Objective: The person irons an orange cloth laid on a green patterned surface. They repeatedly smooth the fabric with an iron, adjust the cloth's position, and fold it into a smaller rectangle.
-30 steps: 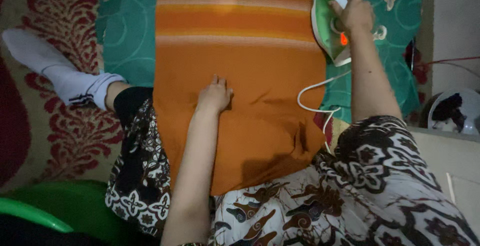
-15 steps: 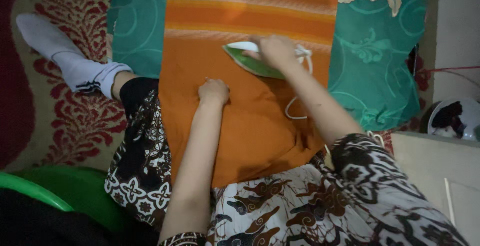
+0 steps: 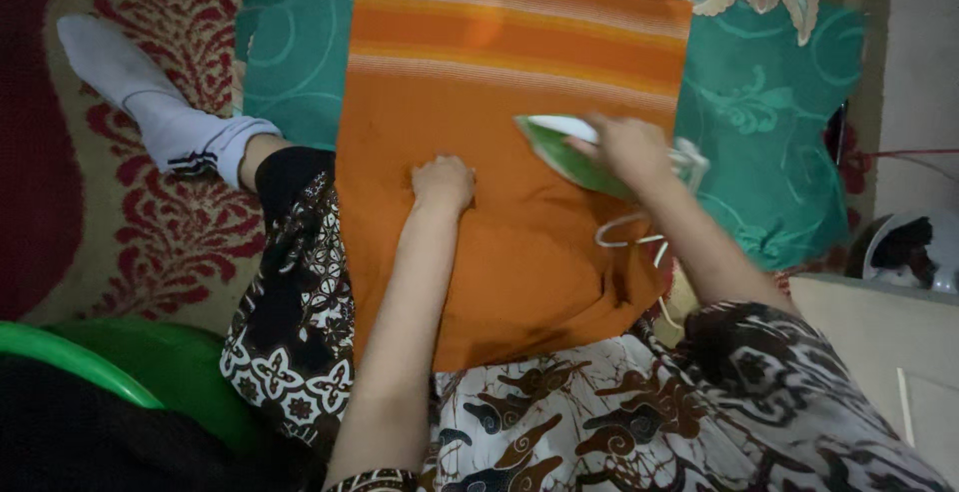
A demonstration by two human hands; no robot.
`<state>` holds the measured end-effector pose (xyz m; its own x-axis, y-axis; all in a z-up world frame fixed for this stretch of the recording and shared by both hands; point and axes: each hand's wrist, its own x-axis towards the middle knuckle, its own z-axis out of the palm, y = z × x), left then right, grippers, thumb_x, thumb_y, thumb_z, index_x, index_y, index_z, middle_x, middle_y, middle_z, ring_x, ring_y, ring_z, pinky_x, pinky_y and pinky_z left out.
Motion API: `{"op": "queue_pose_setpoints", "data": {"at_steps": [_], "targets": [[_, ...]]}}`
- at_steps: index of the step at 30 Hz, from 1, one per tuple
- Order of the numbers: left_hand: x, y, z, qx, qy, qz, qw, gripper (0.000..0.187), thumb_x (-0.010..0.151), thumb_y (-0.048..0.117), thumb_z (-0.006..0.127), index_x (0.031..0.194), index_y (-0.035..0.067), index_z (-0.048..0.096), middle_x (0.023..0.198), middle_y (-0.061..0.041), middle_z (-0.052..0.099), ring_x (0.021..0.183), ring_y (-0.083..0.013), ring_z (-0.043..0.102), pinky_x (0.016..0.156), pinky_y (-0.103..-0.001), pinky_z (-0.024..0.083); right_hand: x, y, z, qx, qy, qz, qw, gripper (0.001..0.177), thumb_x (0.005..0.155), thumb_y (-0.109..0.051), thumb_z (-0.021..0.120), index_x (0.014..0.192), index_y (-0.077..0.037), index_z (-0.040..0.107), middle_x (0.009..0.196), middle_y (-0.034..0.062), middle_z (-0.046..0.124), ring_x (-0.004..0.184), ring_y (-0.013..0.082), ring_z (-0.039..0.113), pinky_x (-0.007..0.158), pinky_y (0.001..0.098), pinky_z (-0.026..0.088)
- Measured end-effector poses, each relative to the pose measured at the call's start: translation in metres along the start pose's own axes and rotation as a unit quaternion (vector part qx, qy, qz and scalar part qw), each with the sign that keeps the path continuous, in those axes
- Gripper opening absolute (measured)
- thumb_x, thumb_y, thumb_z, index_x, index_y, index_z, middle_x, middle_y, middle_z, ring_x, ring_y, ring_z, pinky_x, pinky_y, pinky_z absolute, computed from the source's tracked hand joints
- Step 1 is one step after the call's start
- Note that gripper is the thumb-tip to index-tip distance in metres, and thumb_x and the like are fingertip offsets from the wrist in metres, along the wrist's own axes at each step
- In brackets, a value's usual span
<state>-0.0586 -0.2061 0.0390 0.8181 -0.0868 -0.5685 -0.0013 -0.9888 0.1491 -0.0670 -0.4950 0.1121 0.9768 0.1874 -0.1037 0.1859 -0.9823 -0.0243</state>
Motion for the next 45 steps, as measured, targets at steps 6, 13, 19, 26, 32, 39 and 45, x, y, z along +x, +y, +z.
{"op": "queue_pose_setpoints", "data": {"at_steps": [6, 13, 19, 26, 32, 39, 45], "targets": [[-0.005, 0.005, -0.008, -0.061, -0.012, 0.037, 0.997, 0.052, 0.102, 0.045, 0.056, 0.131, 0.002, 0.063, 0.143, -0.019, 0.057, 0.126, -0.0363, 0.061, 0.102, -0.048, 0.050, -0.052, 0.080, 0.003, -0.013, 0.068, 0.160, 0.985, 0.056, 0.100, -0.063, 0.063, 0.130, -0.017, 0.072, 0.081, 0.0233, 0.073, 0.071, 0.0419, 0.071, 0.063, 0.0522, 0.057], [-0.008, 0.003, -0.007, -0.066, -0.001, 0.072, 0.995, 0.052, 0.101, 0.043, 0.055, 0.132, 0.002, 0.060, 0.145, -0.021, 0.053, 0.127, -0.0397, 0.058, 0.103, -0.050, 0.049, -0.002, 0.053, 0.004, 0.087, 0.085, 0.107, 0.987, 0.051, 0.098, -0.062, 0.065, 0.122, -0.018, 0.072, 0.089, 0.0212, 0.074, 0.079, 0.0424, 0.072, 0.067, 0.0542, 0.056], [-0.011, -0.002, -0.002, -0.067, 0.011, 0.077, 0.995, 0.049, 0.102, 0.041, 0.053, 0.131, 0.002, 0.060, 0.141, -0.020, 0.057, 0.123, -0.0406, 0.060, 0.102, -0.051, 0.049, 0.083, -0.022, 0.012, 0.010, 0.099, 0.020, 0.995, 0.050, 0.101, -0.055, 0.057, 0.143, -0.029, 0.057, 0.092, 0.0180, 0.074, 0.074, 0.0396, 0.073, 0.057, 0.0530, 0.056], [-0.021, 0.000, -0.011, -0.057, 0.031, 0.095, 0.993, 0.048, 0.101, 0.041, 0.054, 0.131, 0.004, 0.058, 0.138, -0.020, 0.058, 0.121, -0.0398, 0.061, 0.100, -0.051, 0.050, 0.203, 0.033, 0.059, -0.022, 0.124, 0.101, 0.987, 0.046, 0.100, -0.045, 0.056, 0.142, -0.028, 0.055, 0.085, 0.0171, 0.074, 0.070, 0.0384, 0.073, 0.056, 0.0530, 0.057], [-0.026, 0.005, -0.021, -0.052, -0.003, 0.080, 0.995, 0.049, 0.102, 0.042, 0.052, 0.135, 0.005, 0.056, 0.140, -0.020, 0.058, 0.121, -0.0400, 0.061, 0.102, -0.051, 0.048, 0.174, 0.165, 0.066, -0.021, 0.167, 0.216, 0.962, 0.052, 0.101, -0.052, 0.061, 0.131, -0.009, 0.061, 0.093, 0.0208, 0.074, 0.084, 0.0426, 0.072, 0.069, 0.0560, 0.055], [-0.023, 0.009, -0.023, -0.057, -0.032, 0.084, 0.994, 0.052, 0.102, 0.041, 0.051, 0.140, 0.005, 0.049, 0.146, -0.019, 0.051, 0.127, -0.0380, 0.056, 0.103, -0.053, 0.045, 0.048, 0.138, 0.034, 0.016, 0.071, 0.332, 0.941, 0.047, 0.101, -0.055, 0.059, 0.132, -0.019, 0.058, 0.096, 0.0255, 0.073, 0.087, 0.0490, 0.070, 0.071, 0.0601, 0.054], [-0.024, 0.006, -0.015, -0.046, -0.016, 0.102, 0.994, 0.053, 0.101, 0.041, 0.053, 0.139, 0.004, 0.050, 0.144, -0.019, 0.054, 0.127, -0.0380, 0.057, 0.102, -0.053, 0.047, 0.058, 0.141, 0.027, 0.023, 0.084, 0.319, 0.944, 0.046, 0.106, -0.054, 0.058, 0.127, -0.012, 0.061, 0.097, 0.0272, 0.073, 0.088, 0.0499, 0.070, 0.075, 0.0604, 0.054]]}}
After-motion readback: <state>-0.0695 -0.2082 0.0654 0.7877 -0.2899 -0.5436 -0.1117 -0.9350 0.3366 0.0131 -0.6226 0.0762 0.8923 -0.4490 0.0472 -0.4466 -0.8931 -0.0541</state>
